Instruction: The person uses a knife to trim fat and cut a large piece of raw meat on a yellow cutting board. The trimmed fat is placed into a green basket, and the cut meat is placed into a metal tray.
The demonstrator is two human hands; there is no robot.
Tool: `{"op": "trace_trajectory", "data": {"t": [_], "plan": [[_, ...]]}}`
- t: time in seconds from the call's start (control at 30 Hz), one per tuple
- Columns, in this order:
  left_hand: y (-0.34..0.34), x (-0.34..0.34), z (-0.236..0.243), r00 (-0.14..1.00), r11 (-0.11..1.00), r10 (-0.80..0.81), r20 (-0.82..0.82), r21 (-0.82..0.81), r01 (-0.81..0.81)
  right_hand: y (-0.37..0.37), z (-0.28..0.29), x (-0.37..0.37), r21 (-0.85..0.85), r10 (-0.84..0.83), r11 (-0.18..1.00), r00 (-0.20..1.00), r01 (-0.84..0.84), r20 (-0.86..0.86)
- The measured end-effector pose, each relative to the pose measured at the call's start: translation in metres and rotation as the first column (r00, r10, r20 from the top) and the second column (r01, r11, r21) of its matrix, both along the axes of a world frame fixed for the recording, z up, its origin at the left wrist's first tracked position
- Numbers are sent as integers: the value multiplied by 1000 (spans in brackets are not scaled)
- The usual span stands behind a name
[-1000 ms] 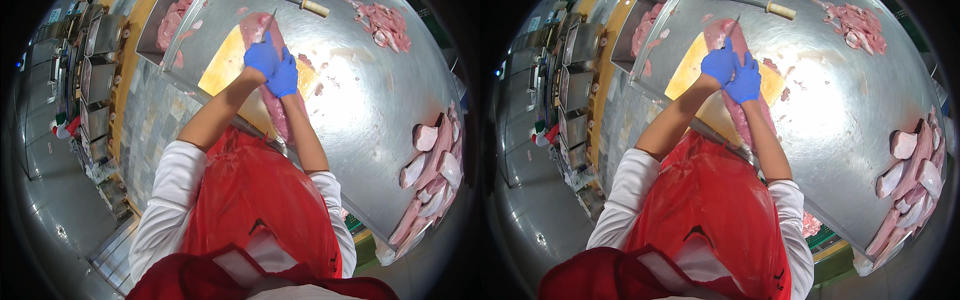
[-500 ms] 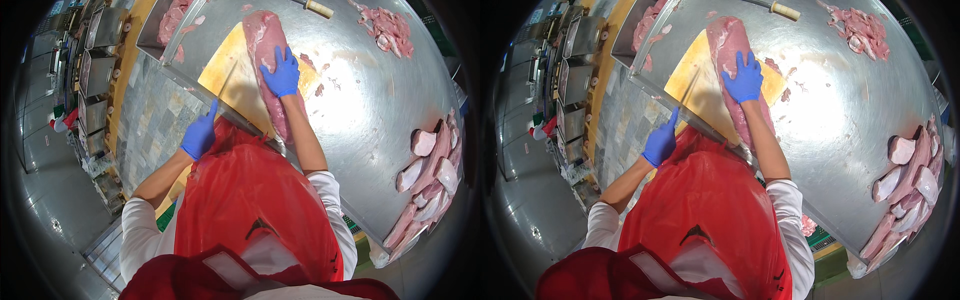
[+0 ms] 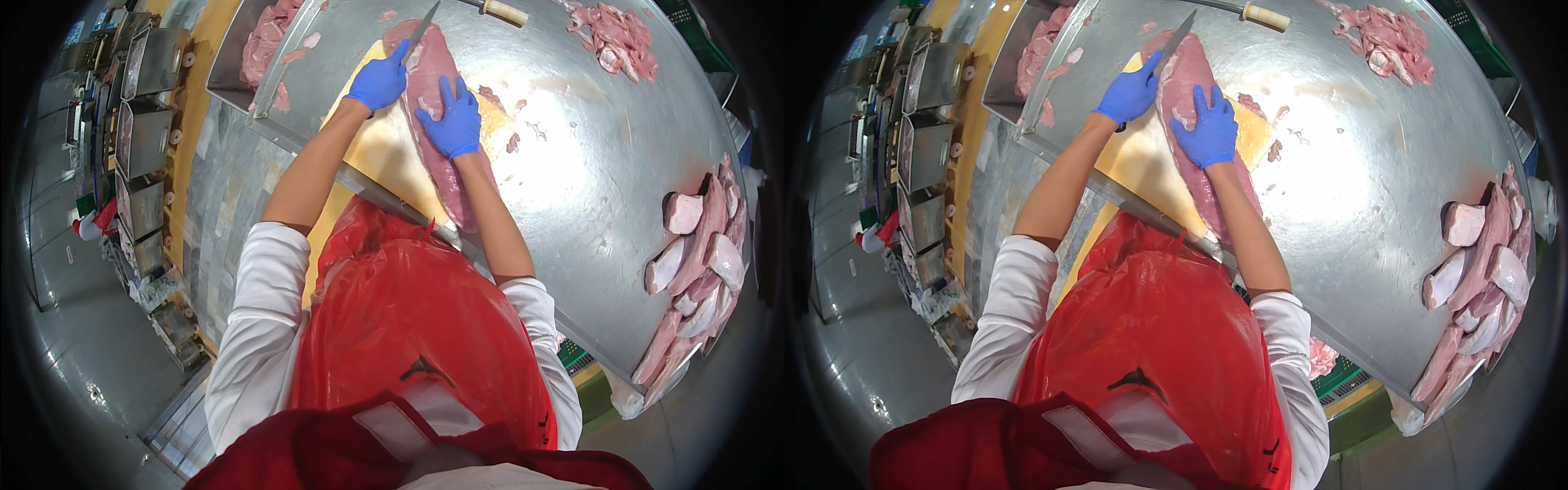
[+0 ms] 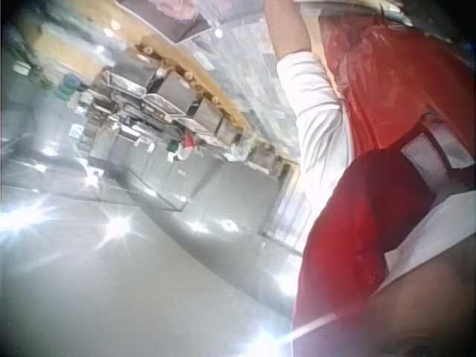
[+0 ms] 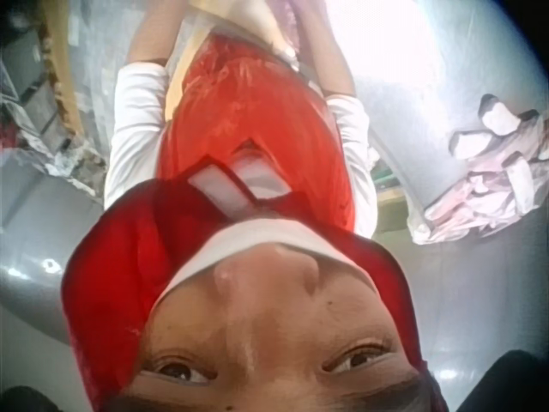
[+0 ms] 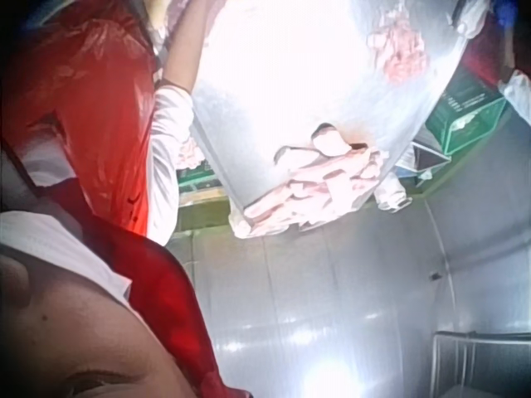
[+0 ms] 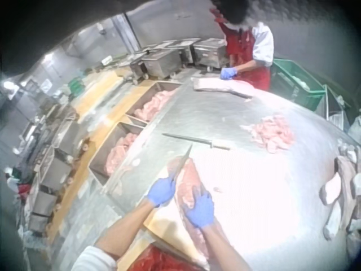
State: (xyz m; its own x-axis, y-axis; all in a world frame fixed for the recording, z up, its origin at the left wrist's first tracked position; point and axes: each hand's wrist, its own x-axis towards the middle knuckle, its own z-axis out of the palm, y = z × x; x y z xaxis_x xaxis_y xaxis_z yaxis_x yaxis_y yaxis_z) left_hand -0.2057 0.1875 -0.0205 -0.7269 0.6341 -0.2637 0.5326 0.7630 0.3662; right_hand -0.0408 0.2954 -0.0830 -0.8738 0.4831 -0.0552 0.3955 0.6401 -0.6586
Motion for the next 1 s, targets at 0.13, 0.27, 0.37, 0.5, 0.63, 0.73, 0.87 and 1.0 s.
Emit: {"op": "trace_trajectory", "data": {"t": [0.13, 0.27, 0.37, 0.5, 0.63, 0.73, 0.87, 1.0], "plan": [[2, -4, -9, 999, 1000, 11, -37, 4, -11, -1, -2, 2, 2, -1, 1000, 1000, 1, -27], [6, -10, -13, 998, 999, -23, -65, 33, 25, -2, 2, 0, 13, -1, 1000, 1000, 1, -7], [10, -17, -21, 997, 997, -35, -69, 62, 39, -1, 1, 0, 4, -5, 1000, 1000, 5, -10], [17, -21, -12, 997, 999, -52, -62, 0, 52, -1, 10, -1, -13, -7, 1000, 1000, 8, 20], [18, -24, -15, 994, 998, -58, -91, -29, 55, -4, 10, -2, 9, 3, 1000, 1000, -3, 10], [4, -2, 3, 997, 998, -49, -67, -28, 47, -3, 0, -1, 17, -11, 1000, 1000, 12, -23], [-181, 107, 22, 992, 995, -81, 98, 68, 75, -2, 1, -2, 30, -8, 1000, 1000, 8, -13], [-315, 210, 102, 923, 920, 358, 142, 115, -375, -8, 6, -14, 161, -29, 987, 998, 20, 53]]}}
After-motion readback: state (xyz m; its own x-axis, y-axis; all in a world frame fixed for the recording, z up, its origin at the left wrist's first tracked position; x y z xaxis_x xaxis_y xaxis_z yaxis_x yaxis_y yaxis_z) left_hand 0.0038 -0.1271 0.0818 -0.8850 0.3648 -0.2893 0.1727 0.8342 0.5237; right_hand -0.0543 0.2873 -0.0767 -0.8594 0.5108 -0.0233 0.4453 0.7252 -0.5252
